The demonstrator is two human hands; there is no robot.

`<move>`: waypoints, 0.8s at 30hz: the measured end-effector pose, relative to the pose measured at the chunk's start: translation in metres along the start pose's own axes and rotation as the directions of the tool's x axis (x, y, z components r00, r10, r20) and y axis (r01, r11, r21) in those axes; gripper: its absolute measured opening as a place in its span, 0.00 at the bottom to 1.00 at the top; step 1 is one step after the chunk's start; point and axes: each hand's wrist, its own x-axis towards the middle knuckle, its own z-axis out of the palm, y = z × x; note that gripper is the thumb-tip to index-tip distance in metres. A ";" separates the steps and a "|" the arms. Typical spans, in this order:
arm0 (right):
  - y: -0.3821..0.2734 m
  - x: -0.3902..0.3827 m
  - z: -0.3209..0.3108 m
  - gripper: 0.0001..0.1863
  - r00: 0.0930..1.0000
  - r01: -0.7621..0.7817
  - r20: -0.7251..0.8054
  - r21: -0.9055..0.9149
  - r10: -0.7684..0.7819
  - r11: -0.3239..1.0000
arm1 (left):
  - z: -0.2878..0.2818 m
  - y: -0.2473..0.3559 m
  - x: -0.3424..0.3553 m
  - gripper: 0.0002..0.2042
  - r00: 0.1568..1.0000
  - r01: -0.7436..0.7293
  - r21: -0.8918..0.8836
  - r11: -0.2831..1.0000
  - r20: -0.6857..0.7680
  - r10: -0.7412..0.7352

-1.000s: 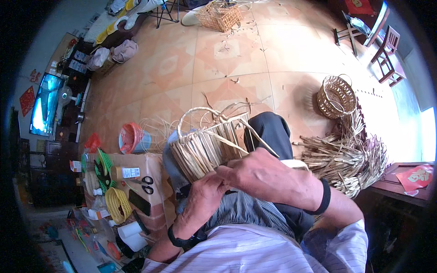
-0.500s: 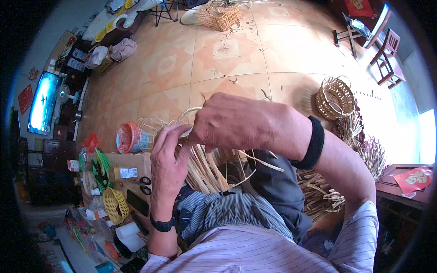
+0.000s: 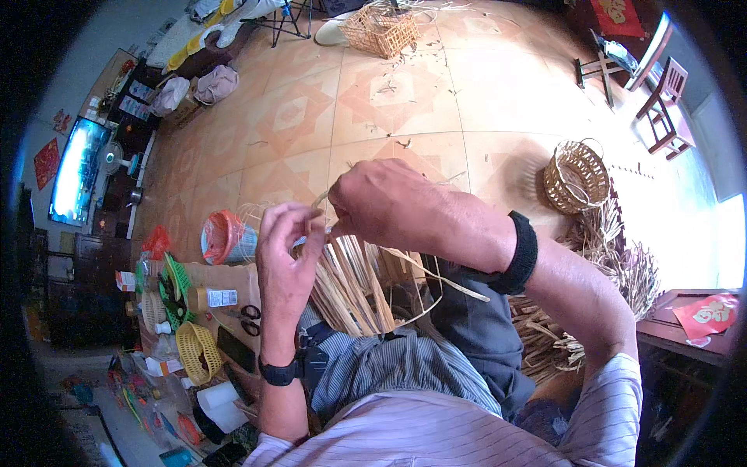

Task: Manually weaving a basket using dried plant fibers.

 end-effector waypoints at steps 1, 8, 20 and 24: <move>0.000 0.001 0.003 0.17 0.996 -0.018 -0.089 0.047 0.022 0.999 | 0.002 -0.006 -0.005 0.15 1.000 0.002 0.001 1.000 0.000 -0.002; -0.007 0.005 0.003 0.16 0.977 -0.207 0.050 0.409 0.205 0.889 | -0.001 0.003 -0.003 0.34 0.981 0.180 -0.423 0.888 0.138 -0.133; -0.007 0.007 -0.001 0.09 0.941 -0.291 0.127 0.777 0.314 0.558 | 0.014 0.008 -0.011 0.18 0.993 0.085 -0.020 0.996 0.081 -0.083; -0.005 0.004 -0.001 0.07 0.963 -0.211 0.067 0.793 0.263 0.572 | 0.012 0.007 -0.006 0.18 0.986 0.150 -0.121 0.981 0.097 -0.139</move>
